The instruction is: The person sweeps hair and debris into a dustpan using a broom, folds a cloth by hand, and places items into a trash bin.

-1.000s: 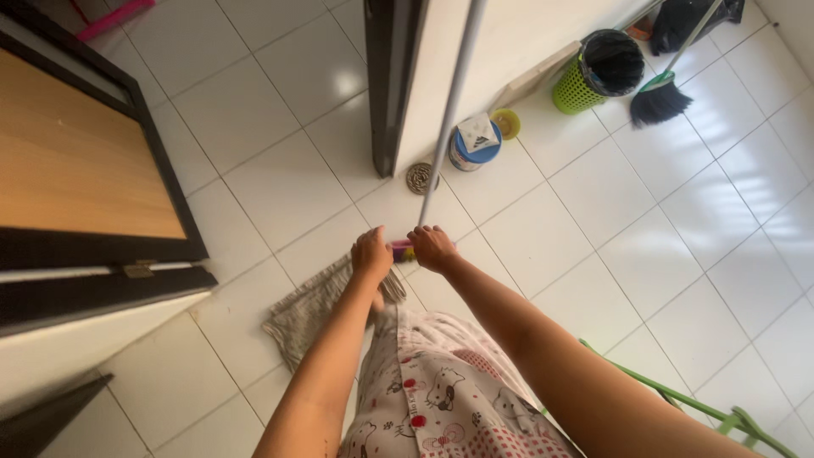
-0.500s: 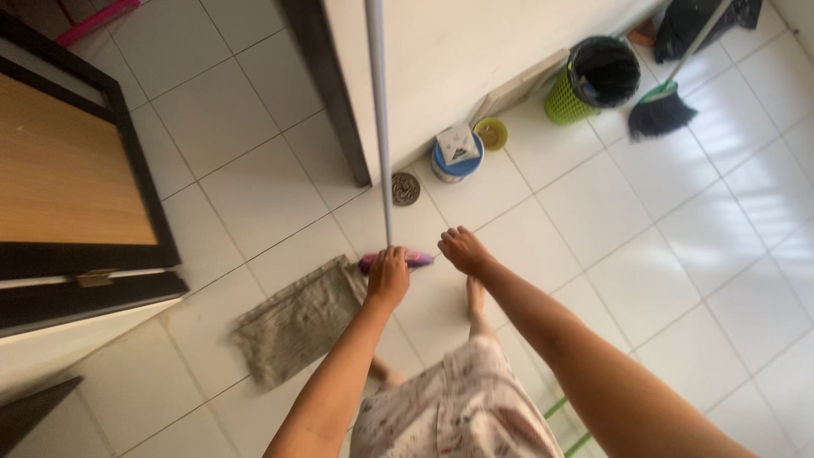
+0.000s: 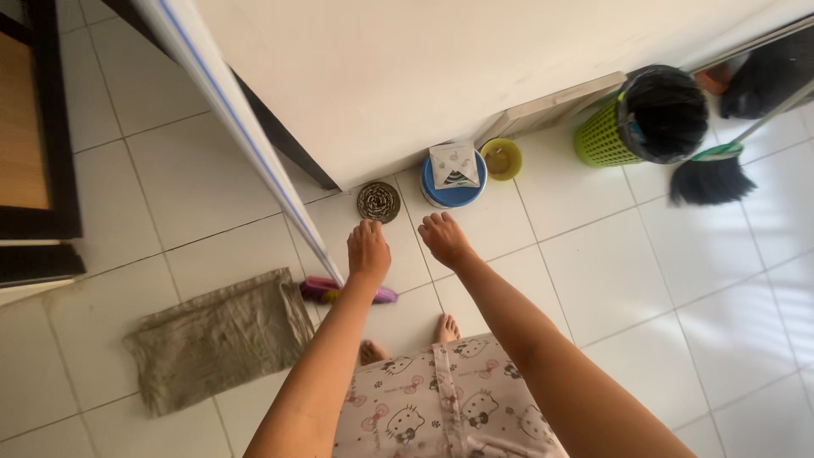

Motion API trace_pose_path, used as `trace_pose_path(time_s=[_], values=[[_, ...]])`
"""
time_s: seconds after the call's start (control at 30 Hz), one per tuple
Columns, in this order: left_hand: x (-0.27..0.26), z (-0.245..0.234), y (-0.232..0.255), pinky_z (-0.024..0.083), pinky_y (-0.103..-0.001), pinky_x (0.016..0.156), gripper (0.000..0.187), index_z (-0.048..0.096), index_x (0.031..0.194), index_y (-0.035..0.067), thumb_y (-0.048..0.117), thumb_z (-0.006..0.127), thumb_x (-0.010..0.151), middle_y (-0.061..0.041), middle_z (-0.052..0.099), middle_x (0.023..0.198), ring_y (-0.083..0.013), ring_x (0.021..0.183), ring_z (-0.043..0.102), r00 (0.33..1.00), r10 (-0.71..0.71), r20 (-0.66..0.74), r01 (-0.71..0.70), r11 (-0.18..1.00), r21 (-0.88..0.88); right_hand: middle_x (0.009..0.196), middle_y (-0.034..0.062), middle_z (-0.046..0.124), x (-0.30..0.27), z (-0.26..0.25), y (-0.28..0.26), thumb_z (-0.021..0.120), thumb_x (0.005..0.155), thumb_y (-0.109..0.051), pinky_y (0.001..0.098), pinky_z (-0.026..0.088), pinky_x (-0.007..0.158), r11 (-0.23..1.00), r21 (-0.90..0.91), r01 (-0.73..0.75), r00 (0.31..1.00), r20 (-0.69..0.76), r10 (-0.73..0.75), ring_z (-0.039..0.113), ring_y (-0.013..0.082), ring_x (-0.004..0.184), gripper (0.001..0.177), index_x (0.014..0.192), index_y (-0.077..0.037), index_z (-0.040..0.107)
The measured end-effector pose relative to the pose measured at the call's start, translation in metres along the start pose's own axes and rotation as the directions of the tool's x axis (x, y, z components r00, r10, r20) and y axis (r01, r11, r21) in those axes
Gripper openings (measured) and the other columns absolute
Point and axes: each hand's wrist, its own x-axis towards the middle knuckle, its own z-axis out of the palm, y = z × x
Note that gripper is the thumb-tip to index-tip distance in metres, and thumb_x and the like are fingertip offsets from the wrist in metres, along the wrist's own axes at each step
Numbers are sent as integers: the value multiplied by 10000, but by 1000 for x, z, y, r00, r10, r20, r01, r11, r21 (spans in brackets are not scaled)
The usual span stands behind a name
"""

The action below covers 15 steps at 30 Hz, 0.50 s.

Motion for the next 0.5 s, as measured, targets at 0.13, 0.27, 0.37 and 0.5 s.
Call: trace_pose_path(time_s=[0.13, 0.27, 0.37, 0.5], values=[[18, 91, -44, 413, -473, 1050, 392, 561, 1272, 7, 92, 636, 897, -152, 558, 1283, -324, 1197, 539, 998, -41, 39, 39, 997, 62, 921, 38, 622, 20, 119, -6, 657, 822, -92, 379, 468, 909, 999, -23, 30, 999, -45, -31, 589, 222, 948, 35, 826, -126, 652], [48, 177, -87, 366, -497, 1126, 372, 564, 1262, 15, 130, 642, 917, -146, 548, 1316, -308, 1264, 516, 986, -135, 103, 111, 972, 206, 900, 44, 629, 53, 215, -4, 661, 838, -122, 404, 463, 904, 993, -44, 106, 990, -85, -110, 598, 230, 954, 20, 818, -119, 663], [82, 220, -110, 346, -568, 1042, 439, 555, 1248, 2, 208, 662, 876, -216, 505, 1388, -334, 1213, 510, 994, -5, -107, 33, 963, 267, 870, 50, 653, 100, 266, 9, 674, 802, -154, 423, 462, 943, 894, -89, 439, 875, -182, -448, 639, 239, 943, 88, 720, -130, 652], [122, 238, -123, 314, -560, 1131, 549, 516, 1362, 10, 204, 684, 877, -165, 499, 1391, -317, 1313, 472, 974, -161, 157, 104, 942, 320, 810, 49, 688, 149, 307, 32, 670, 905, -117, 426, 455, 878, 827, -22, 562, 817, 168, -551, 640, 226, 761, 87, 829, -120, 712]])
